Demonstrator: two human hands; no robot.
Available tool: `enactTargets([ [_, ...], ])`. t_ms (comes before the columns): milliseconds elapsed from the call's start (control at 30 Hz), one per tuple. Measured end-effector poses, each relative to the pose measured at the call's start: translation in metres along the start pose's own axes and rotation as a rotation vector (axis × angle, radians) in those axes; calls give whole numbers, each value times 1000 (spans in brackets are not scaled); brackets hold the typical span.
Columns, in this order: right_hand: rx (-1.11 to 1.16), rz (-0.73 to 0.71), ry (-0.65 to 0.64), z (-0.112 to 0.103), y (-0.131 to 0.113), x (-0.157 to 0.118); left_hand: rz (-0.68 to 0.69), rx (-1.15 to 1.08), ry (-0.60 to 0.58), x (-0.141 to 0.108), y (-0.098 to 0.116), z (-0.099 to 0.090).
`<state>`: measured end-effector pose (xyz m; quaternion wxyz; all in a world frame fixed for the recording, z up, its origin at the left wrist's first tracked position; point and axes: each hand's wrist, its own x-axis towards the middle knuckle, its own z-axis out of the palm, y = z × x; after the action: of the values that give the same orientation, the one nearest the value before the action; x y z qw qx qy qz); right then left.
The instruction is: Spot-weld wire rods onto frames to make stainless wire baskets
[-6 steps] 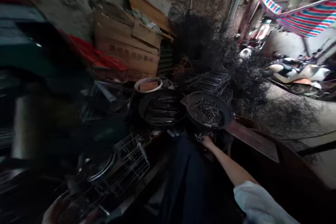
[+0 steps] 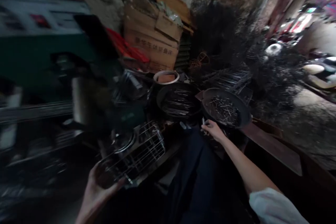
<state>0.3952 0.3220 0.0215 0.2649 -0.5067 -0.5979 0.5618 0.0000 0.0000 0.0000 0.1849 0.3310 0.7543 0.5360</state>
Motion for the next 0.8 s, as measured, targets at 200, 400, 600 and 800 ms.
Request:
enactTargets([
  [200, 54, -119, -466, 76, -77, -27, -34, -104, -24, -14, 9, 7],
  [400, 40, -173, -874, 147, -141, -51, 27, -201, -55, -24, 10, -2],
  [600, -363, -583, -1093, 188, -167, -61, 22, -244, -43, -33, -1, -7],
  [800, -887, -1253, -783, 227, -132, -68, 6, -291, -23, -35, -4, -3],
])
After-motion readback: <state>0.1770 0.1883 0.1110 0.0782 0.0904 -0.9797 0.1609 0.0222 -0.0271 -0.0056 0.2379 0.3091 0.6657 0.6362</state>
